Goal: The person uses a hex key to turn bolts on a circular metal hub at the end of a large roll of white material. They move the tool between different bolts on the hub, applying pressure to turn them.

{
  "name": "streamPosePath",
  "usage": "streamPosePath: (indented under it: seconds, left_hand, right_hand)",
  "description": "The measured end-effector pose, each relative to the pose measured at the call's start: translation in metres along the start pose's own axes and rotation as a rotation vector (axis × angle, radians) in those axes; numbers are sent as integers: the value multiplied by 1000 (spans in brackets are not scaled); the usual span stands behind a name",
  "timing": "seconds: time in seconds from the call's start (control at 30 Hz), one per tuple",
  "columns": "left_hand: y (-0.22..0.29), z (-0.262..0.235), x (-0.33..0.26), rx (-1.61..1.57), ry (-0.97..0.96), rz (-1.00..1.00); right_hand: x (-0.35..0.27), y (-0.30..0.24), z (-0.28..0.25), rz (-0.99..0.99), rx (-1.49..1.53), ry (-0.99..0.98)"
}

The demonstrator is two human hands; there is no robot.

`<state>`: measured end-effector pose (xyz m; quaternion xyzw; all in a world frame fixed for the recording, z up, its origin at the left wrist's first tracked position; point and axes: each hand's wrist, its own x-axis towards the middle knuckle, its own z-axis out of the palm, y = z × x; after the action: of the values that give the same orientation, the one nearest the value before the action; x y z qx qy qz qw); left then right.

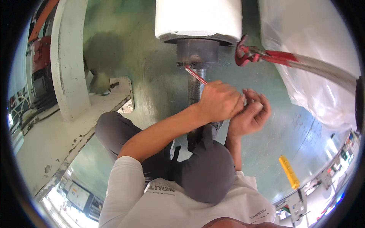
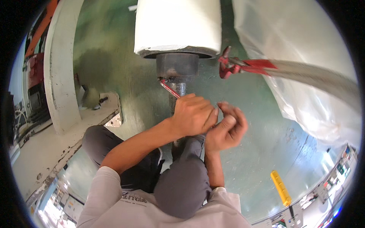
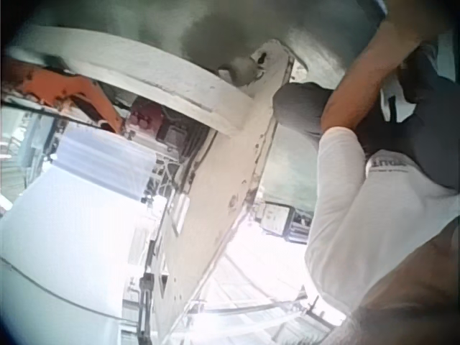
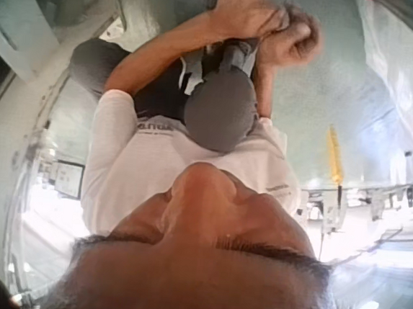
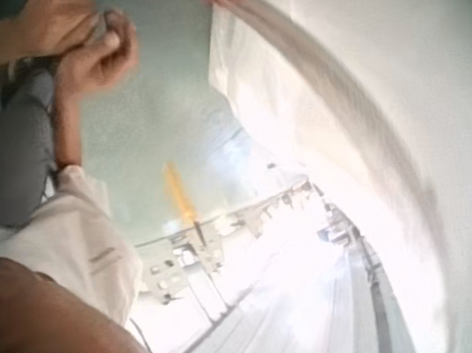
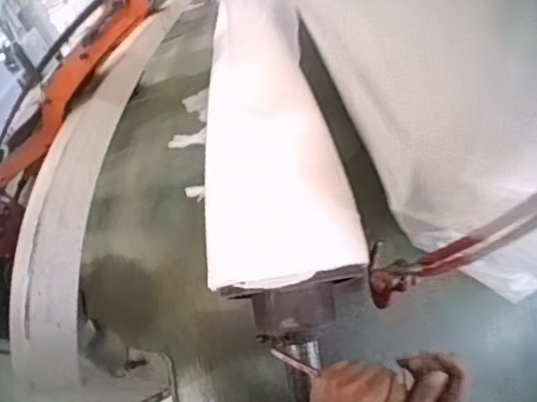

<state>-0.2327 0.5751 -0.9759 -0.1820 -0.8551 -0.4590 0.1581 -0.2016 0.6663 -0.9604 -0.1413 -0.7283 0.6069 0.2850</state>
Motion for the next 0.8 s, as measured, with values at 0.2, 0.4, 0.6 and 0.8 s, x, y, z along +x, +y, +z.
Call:
streamPosePath:
  seconds: [0.2, 0.4, 0.6, 0.8]
  left_hand:
    - [-1, -19, -9, 41, -180, 107]
    - [8, -25, -42, 149, 221, -250]
    - [-48, 4, -126, -445, 62, -1484]
    - [-53, 6, -126, -650, 67, -1413]
  right_hand:
    - [17, 3, -40, -248, -501, -529]
    - [33, 39, -76, -209, -725, -668]
    - [22, 17, -30, -352, -659, -852]
    - [22, 16, -28, 197, -477, -1073]
